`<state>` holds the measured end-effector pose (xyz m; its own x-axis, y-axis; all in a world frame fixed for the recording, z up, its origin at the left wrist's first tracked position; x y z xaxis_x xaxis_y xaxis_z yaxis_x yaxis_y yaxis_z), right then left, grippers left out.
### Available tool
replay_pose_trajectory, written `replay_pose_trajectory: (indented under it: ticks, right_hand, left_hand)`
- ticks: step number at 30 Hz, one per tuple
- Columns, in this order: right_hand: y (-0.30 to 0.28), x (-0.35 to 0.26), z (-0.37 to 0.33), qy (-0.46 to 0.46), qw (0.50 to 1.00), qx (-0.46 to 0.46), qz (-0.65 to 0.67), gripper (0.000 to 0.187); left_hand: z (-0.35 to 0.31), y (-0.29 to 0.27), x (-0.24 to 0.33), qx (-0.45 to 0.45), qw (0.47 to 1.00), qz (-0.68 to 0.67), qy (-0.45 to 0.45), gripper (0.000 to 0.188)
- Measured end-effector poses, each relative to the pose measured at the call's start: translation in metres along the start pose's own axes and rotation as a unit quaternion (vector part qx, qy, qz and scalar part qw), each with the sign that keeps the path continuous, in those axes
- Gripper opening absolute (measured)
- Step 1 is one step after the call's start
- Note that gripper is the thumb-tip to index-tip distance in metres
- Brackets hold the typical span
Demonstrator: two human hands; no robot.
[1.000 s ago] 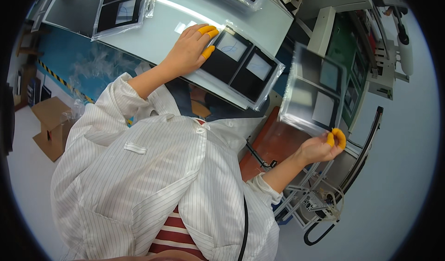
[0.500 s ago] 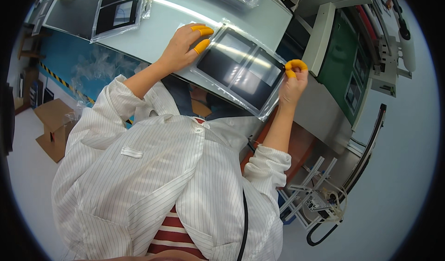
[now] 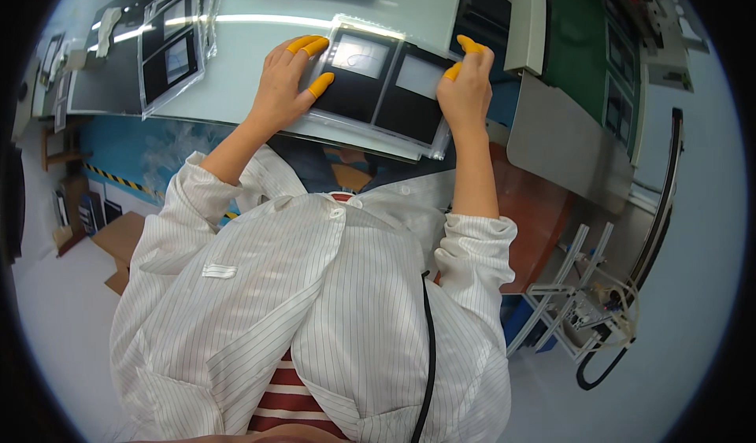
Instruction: The recorder uses manual suction cup tools to move glass panels between different areas of a manufacturing workbench.
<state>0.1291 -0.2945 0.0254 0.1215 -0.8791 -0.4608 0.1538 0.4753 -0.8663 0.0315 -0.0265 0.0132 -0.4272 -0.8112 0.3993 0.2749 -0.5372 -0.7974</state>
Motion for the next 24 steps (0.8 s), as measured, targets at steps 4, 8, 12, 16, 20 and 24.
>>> replay_pose_trajectory:
  ticks: [4, 8, 12, 16, 20, 24]
  right_hand:
    - [0.004, 0.001, -0.001, 0.002, 0.998, 0.000, -0.061, 0.032]
    - [0.007, 0.002, 0.002, -0.011, 0.995, 0.032, -0.091, 0.033]
    - [-0.011, 0.010, 0.006, 0.043, 0.995, 0.037, -0.081, 0.033]
    - [-0.057, 0.079, 0.026, 0.110, 0.982, 0.132, -0.075, 0.037]
    - [-0.112, 0.180, 0.041, 0.197, 0.947, 0.220, -0.126, 0.038]
    - [-0.122, 0.270, 0.038, 0.294, 0.892, 0.228, -0.256, 0.039]
  left_hand:
    - [0.001, 0.001, 0.002, -0.010, 1.000, 0.003, 0.006, 0.049]
    - [0.001, 0.004, 0.003, -0.028, 0.999, 0.044, -0.002, 0.049]
    - [0.004, 0.004, 0.008, -0.030, 0.998, 0.050, -0.002, 0.049]
    - [0.006, 0.005, 0.010, -0.032, 0.999, 0.043, -0.012, 0.049]
    - [0.006, 0.010, 0.007, -0.034, 0.998, 0.042, -0.011, 0.049]
    - [0.010, 0.005, 0.011, -0.025, 1.000, 0.012, 0.004, 0.049]
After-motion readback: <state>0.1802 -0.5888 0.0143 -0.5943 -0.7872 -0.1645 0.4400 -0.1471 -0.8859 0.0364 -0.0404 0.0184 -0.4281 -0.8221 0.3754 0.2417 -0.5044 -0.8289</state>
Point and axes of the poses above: each hand's wrist, its own z-axis towards the middle knuckle, its own y-axis out of the palm, x = y × z, the point moved 2 cm from there along z, towards the middle knuckle, and after that the axes turned 12 degrees about y, right-handed, at the moved point
